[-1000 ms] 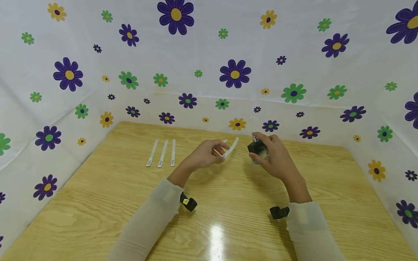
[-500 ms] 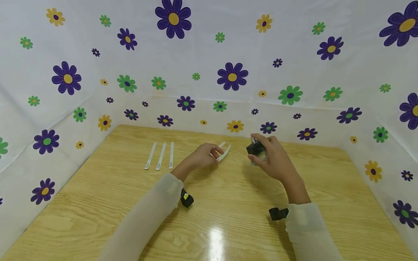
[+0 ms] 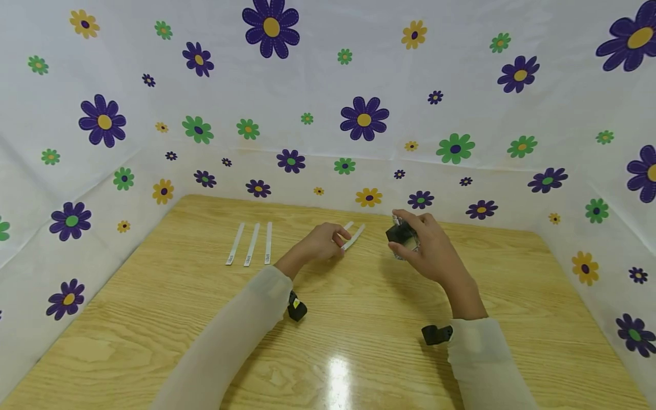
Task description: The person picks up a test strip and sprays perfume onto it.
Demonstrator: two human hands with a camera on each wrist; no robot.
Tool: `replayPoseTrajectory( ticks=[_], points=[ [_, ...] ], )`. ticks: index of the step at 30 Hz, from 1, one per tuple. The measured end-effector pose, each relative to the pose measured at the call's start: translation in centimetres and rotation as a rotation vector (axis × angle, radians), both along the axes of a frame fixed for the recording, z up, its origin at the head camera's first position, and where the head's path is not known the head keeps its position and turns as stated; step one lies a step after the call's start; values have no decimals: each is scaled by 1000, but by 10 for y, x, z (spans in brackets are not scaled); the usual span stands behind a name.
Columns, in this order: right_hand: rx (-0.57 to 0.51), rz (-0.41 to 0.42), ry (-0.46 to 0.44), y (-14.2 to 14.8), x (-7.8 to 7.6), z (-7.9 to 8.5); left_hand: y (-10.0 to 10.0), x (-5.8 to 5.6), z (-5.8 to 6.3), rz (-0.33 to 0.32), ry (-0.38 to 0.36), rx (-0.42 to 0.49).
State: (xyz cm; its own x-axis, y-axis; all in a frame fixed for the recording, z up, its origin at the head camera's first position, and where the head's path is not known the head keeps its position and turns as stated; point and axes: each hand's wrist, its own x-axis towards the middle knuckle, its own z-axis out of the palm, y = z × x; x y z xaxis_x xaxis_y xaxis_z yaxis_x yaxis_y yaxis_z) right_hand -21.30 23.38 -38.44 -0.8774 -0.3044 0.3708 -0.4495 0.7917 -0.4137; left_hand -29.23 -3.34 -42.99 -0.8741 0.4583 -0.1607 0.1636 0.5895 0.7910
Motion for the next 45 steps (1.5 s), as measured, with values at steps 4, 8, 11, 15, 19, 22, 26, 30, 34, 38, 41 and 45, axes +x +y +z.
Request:
replayPoseTrajectory(
  ticks=[4,8,11,15,19,22,26,30,34,38,41,45],
  points=[
    [-3,10,-9,1,0,0,1,-1,0,11,-18,10],
    [-1,9,-12,1,0,0,1,-3,-1,24,-39,23],
    [5,11,-9,1,0,0,1,-4,-3,34,-45,28],
    [2,13,-13,1,0,0,2,-5,-4,46,-63,45],
    [-2,15,-16,1,0,2,1,-5,-3,54,-85,63],
    [1,16,-17,1,0,2,0,-5,-2,51,-80,54],
    [7,16,-22,1,0,2,-4,-3,1,39,-38,16],
    [7,15,-24,1,1,3,-8,-1,4,27,19,-31],
    [3,15,-21,0,2,4,-14,1,8,16,58,-62],
    [3,17,-22,0,2,3,-21,2,9,7,78,-78],
    [4,17,-23,0,2,3,-28,3,10,4,77,-82],
    [1,15,-19,0,2,3,-38,4,13,10,71,-57]
  ],
)
